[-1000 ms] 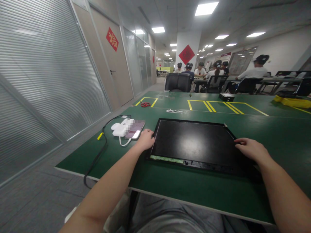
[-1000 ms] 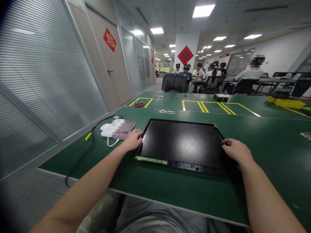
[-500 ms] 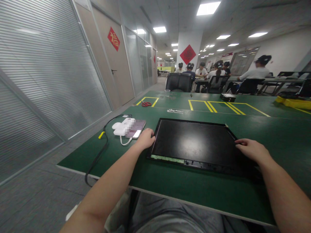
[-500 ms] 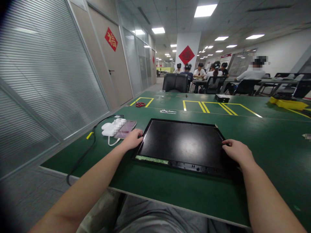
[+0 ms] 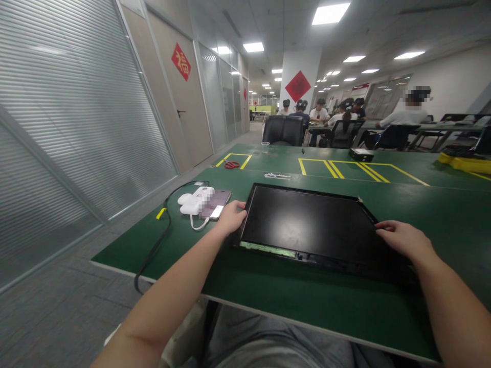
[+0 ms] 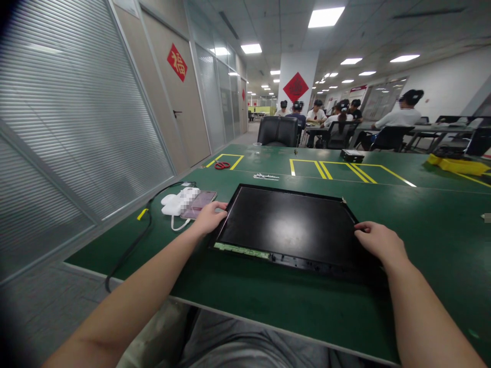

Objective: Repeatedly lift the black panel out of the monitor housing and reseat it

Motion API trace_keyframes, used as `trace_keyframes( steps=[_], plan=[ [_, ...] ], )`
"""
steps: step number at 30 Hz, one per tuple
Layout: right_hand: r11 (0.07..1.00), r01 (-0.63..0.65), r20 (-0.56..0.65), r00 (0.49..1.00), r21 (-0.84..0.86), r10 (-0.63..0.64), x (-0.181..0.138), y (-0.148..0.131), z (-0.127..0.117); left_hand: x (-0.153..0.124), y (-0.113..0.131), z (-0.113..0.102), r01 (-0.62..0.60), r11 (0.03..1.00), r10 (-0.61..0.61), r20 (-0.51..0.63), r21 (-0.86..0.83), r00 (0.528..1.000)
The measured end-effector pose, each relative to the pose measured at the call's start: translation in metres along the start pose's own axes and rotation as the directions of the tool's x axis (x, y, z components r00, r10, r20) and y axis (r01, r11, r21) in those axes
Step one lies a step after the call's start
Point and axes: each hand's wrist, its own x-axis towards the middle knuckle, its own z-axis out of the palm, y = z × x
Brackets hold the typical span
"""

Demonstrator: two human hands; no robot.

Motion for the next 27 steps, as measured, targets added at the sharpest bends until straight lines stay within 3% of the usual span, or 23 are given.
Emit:
trace_keyframes(
  steps=[5,9,17,22,27],
  plan=[
    [1.0,-0.013,0.01,1.0,-0.014,0.013,0.0,-0.001,-0.002,-0.004,0.007,0.003,0.176,0.926,-0.193,-0.018,-0.333,0.981],
    [1.0,-0.024,0.01,1.0,-0.014,0.024,-0.001,-0.002,-0.002,-0.003,0.008,0.007,0.194,0.845,-0.238,-0.026,-0.499,0.971],
    [1.0,-0.01,0.025,1.0,0.0,0.01,-0.004,-0.006,-0.003,0.002,0.006,0.011,0.293,0.738,-0.363,0.009,-0.608,0.932],
    [1.0,-0.007,0.014,1.0,0.004,0.007,-0.006,-0.007,-0.004,0.002,0.01,0.011,0.329,0.718,-0.371,0.064,-0.613,0.926],
    [1.0,-0.008,0.013,1.0,-0.001,0.008,-0.006,-0.006,-0.005,-0.003,0.015,0.012,0.372,0.623,-0.382,0.148,-0.688,0.912]
  ],
)
